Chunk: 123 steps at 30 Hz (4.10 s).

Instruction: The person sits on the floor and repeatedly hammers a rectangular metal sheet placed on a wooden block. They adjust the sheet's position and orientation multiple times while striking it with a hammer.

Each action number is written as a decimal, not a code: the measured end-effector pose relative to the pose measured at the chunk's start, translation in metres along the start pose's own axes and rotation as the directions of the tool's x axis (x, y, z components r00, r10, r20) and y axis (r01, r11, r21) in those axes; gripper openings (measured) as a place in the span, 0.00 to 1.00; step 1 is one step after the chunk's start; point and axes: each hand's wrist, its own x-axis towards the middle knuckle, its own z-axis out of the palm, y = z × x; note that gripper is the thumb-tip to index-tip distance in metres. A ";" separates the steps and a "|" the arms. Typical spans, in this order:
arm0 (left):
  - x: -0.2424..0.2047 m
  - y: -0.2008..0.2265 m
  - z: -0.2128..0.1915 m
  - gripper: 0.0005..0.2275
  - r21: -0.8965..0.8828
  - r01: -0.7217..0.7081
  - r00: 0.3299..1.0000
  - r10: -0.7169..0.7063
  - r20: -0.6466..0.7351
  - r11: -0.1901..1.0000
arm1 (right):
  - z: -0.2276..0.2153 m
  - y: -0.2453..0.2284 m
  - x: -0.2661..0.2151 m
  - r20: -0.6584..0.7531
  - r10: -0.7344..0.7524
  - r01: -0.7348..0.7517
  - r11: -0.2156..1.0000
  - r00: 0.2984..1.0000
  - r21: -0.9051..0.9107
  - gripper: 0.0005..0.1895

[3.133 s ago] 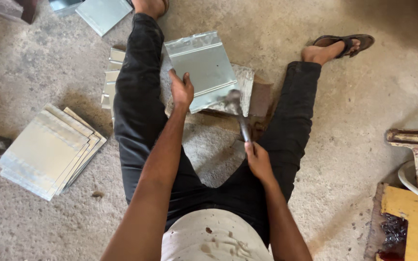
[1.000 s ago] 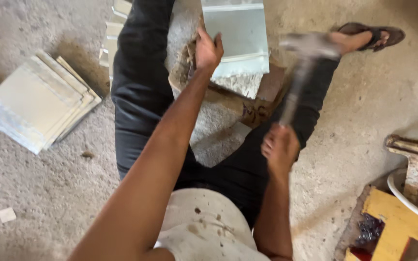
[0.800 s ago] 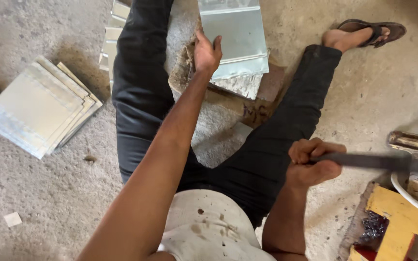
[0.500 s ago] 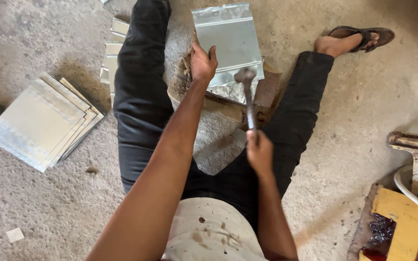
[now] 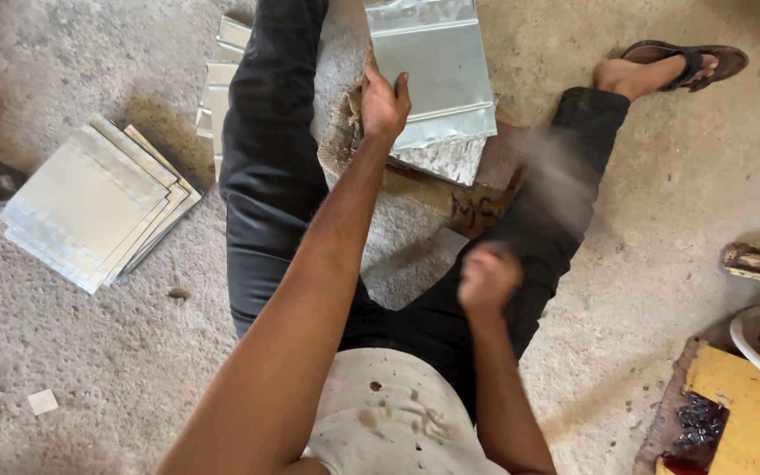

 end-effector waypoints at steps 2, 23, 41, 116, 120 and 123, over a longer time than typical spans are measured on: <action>0.001 -0.002 -0.002 0.20 0.006 0.012 1.000 -0.012 0.018 1.000 | 0.000 0.011 -0.002 0.134 0.202 -0.181 0.971 0.970 -0.155 0.22; -0.006 -0.001 0.001 0.20 -0.004 0.066 0.997 -0.065 0.028 0.998 | 0.001 -0.001 -0.004 0.190 0.539 -0.526 0.842 0.821 -0.117 0.19; -0.007 -0.012 0.004 0.22 -0.125 0.018 1.000 -0.016 0.020 0.992 | 0.007 -0.007 -0.002 0.245 0.301 -0.256 0.946 0.921 -0.200 0.15; -0.044 0.037 -0.009 0.21 0.523 -0.615 0.722 0.155 0.674 0.590 | 0.011 0.087 0.009 0.266 0.867 -0.740 0.159 0.421 0.654 0.28; -0.036 0.052 -0.011 0.20 0.519 -0.630 0.722 0.189 0.666 0.577 | 0.012 0.089 0.008 0.231 0.878 -0.798 0.236 0.420 0.555 0.27; -0.028 0.052 -0.002 0.21 0.509 -0.651 0.703 0.195 0.684 0.563 | 0.015 0.090 0.008 0.228 0.872 -0.804 0.259 0.433 0.535 0.25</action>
